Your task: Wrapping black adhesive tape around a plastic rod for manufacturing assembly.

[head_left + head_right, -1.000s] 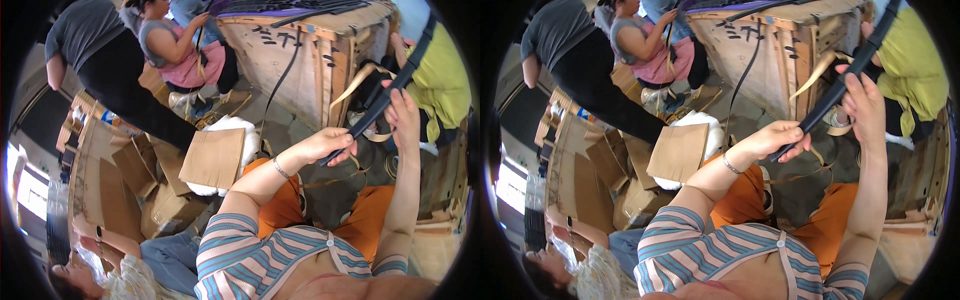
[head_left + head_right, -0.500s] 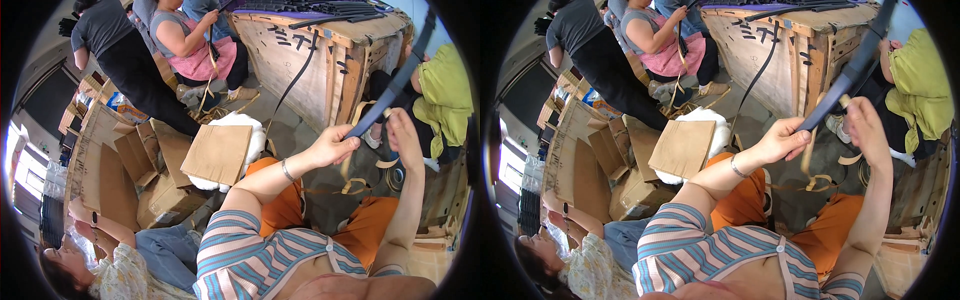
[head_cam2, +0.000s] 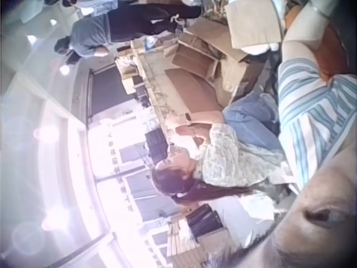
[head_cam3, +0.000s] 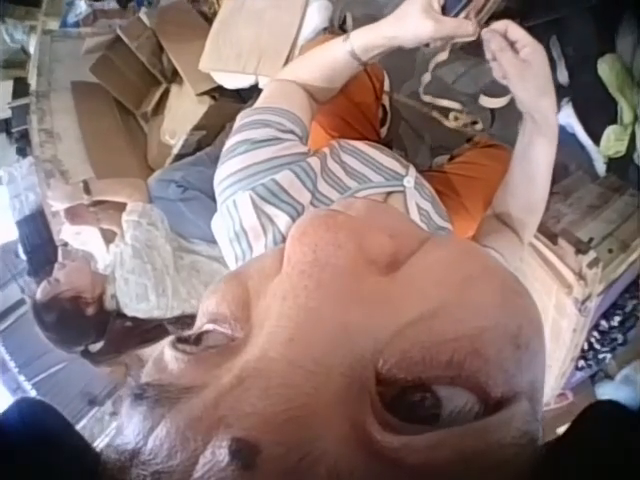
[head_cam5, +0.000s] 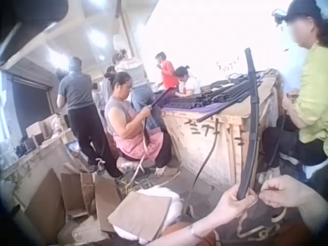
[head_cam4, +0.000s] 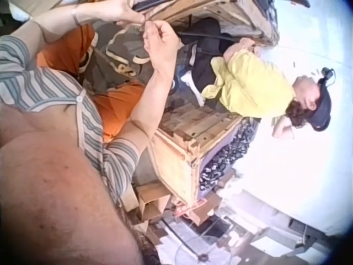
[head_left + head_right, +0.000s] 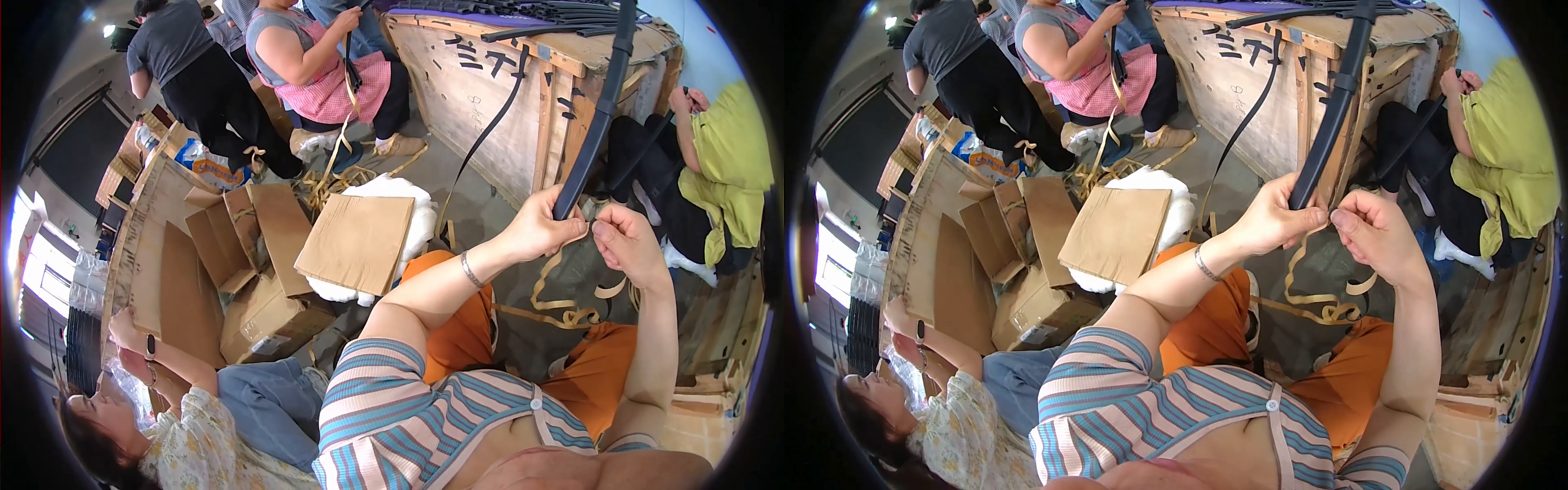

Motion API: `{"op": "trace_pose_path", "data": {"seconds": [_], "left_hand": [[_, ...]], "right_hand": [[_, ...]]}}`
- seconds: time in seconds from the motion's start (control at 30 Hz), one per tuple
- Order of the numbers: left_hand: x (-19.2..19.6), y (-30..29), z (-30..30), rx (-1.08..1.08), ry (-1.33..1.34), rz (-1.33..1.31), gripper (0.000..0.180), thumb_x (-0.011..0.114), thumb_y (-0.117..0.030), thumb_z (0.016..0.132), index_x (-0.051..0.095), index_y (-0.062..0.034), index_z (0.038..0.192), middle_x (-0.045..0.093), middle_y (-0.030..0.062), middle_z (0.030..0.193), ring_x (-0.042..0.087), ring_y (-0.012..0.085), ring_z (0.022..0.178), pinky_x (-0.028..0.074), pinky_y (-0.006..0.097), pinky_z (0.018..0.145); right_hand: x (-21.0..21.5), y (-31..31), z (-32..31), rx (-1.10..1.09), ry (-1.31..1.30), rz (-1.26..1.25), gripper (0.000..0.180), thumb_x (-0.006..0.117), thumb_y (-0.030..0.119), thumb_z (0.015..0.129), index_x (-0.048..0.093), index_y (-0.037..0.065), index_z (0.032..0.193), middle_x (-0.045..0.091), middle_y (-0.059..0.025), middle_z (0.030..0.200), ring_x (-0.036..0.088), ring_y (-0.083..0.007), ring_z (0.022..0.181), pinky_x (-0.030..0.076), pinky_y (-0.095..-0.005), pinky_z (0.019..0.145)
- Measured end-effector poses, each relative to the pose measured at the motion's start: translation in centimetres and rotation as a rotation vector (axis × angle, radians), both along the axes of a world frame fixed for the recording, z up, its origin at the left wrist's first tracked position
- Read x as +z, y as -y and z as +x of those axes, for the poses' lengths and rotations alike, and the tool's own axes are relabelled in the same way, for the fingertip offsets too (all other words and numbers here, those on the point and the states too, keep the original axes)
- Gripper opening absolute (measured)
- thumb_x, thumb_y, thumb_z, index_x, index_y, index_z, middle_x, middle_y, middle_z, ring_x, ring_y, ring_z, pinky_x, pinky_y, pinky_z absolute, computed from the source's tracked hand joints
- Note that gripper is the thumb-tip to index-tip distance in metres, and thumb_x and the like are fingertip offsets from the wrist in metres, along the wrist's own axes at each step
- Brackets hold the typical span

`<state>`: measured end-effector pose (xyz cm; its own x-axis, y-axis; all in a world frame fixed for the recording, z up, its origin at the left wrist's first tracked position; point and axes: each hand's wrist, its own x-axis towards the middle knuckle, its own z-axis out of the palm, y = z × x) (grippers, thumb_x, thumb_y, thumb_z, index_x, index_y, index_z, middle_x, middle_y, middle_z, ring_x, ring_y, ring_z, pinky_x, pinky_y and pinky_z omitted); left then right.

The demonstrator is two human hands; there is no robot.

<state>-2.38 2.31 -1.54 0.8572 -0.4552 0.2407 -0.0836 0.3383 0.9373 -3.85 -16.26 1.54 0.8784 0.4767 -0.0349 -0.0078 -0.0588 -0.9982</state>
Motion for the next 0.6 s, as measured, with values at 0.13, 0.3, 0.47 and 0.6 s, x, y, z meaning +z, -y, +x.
{"op": "trace_pose_path", "data": {"seconds": [0.13, 0.3, 0.47, 0.6], "left_hand": [[-0.9, -0.6, 0.2, -0.038, -0.070, -0.022, 0.022, 0.065, -0.007, 0.079, 0.043, -0.0044, 0.075, 0.054, 0.0063, 0.067, 0.042, 0.0061, 0.038, 0.032, 0.019, 0.033], [-0.7, 0.7, 0.6, -0.098, -0.083, -0.092, 0.024, 0.065, -0.004, 0.078, 0.041, -0.0056, 0.075, 0.049, 0.0029, 0.059, 0.042, 0.0072, 0.037, 0.030, 0.020, 0.032], [-0.4, -0.9, -0.2, 0.057, -0.053, 0.094, 0.019, 0.064, -0.007, 0.078, 0.047, -0.0033, 0.087, 0.049, 0.0007, 0.058, 0.042, 0.0062, 0.042, 0.030, 0.018, 0.036], [-1.1, -0.4, 0.8, 0.092, 0.089, 0.026, 0.024, 0.045, -0.024, 0.091, 0.050, -0.0010, 0.091, 0.049, 0.0041, 0.057, 0.040, 0.0091, 0.041, 0.032, 0.021, 0.040]], "right_hand": [[0.3, 0.4, -0.3, 0.047, 0.100, -0.129, 0.011, 0.055, 0.011, 0.086, 0.053, 0.003, 0.079, 0.050, 0.0001, 0.069, 0.043, -0.0028, 0.051, 0.035, -0.0153, 0.044], [-0.3, 0.9, -0.2, 0.028, 0.343, 0.064, 0.015, 0.056, 0.010, 0.083, 0.052, 0.000, 0.073, 0.052, -0.0081, 0.096, 0.049, -0.0055, 0.056, 0.040, -0.0176, 0.050], [-1.0, -1.7, 0.1, 0.112, 0.083, 0.383, 0.016, 0.053, 0.014, 0.086, 0.050, 0.002, 0.075, 0.056, -0.0075, 0.079, 0.051, -0.0081, 0.054, 0.041, -0.0196, 0.048], [-0.8, -0.7, 1.0, -0.105, 0.124, 0.281, 0.018, 0.053, 0.019, 0.088, 0.053, 0.004, 0.079, 0.054, -0.0013, 0.061, 0.049, -0.0055, 0.048, 0.037, -0.0173, 0.044]]}}
